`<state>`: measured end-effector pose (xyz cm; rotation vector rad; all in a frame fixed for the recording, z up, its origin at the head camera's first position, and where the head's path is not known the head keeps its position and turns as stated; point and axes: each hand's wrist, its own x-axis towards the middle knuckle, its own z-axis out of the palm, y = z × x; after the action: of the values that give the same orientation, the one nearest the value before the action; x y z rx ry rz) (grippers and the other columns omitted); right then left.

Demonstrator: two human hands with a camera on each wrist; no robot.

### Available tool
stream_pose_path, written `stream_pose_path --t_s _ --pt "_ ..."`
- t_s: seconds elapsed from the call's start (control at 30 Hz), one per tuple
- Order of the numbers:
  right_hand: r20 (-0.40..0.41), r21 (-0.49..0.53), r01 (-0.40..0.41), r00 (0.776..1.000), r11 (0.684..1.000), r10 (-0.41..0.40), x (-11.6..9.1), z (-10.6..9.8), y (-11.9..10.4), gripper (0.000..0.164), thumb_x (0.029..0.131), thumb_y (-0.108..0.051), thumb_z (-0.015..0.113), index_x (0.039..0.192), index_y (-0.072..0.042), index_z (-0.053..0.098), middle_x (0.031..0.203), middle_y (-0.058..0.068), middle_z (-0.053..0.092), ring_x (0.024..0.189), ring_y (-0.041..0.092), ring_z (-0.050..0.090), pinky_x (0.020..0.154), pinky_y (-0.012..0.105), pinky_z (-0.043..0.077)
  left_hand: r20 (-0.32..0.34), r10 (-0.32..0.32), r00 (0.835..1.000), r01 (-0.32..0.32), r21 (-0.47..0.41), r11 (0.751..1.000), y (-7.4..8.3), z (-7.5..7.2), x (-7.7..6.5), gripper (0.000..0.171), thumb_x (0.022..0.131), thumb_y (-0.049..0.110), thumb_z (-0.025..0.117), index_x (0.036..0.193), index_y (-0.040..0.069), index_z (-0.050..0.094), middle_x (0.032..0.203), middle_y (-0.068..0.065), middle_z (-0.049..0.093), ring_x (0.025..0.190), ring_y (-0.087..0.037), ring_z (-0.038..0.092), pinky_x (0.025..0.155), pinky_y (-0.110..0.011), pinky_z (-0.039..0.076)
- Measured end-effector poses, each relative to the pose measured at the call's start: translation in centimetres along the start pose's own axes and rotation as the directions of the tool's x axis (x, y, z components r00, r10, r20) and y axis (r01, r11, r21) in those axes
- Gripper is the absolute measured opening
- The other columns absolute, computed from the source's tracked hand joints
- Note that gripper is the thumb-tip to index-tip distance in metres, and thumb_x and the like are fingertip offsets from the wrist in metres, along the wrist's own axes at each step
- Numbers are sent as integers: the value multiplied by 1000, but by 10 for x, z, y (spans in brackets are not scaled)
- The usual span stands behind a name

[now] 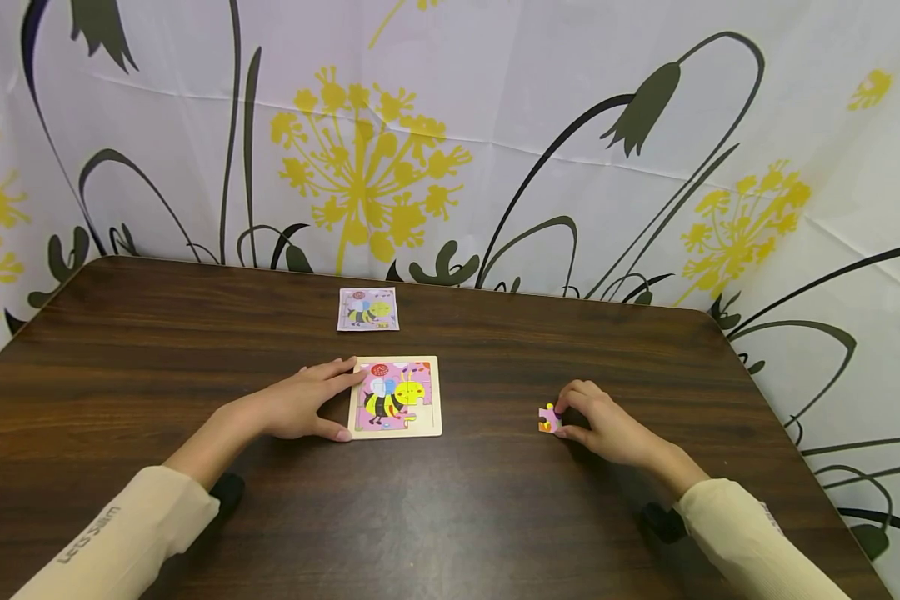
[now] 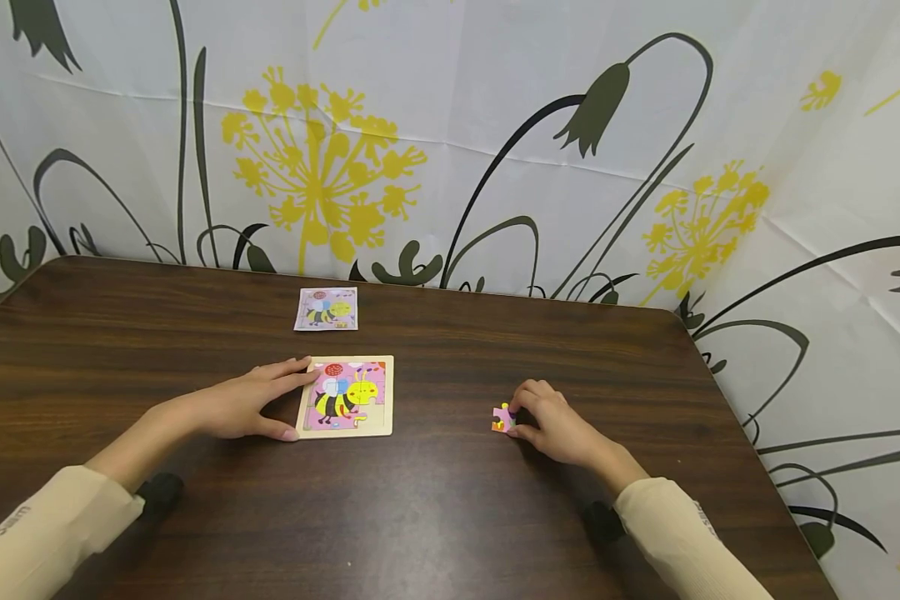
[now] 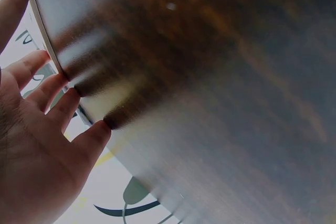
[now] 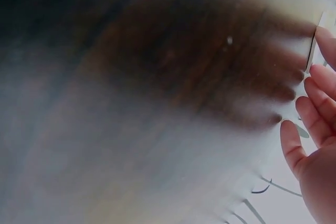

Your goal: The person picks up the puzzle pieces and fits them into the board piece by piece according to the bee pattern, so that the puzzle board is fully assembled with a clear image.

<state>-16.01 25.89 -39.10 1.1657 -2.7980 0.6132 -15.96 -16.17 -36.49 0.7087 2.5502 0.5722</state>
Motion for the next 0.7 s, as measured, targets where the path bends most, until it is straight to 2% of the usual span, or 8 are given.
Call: stream_pose_path --t_s 0.53,0.7 --pt "97 44 -58 994 997 53 3 -10 -1 23 78 -13 73 94 -8 58 97 -1 55 93 16 48 81 37 43 -2 10 1000 -10 2 1000 3 -1 0 83 78 40 69 141 2 31 146 -26 18 133 -44 14 103 -59 12" --pt "109 43 -48 993 998 43 5 -11 -2 22 79 -14 72 94 -7 58 96 -1 55 92 15 50 81 36 44 -2 13 1000 -13 1 1000 3 -1 0 83 78 40 69 142 2 30 146 -25 18 133 -43 14 103 -59 12"
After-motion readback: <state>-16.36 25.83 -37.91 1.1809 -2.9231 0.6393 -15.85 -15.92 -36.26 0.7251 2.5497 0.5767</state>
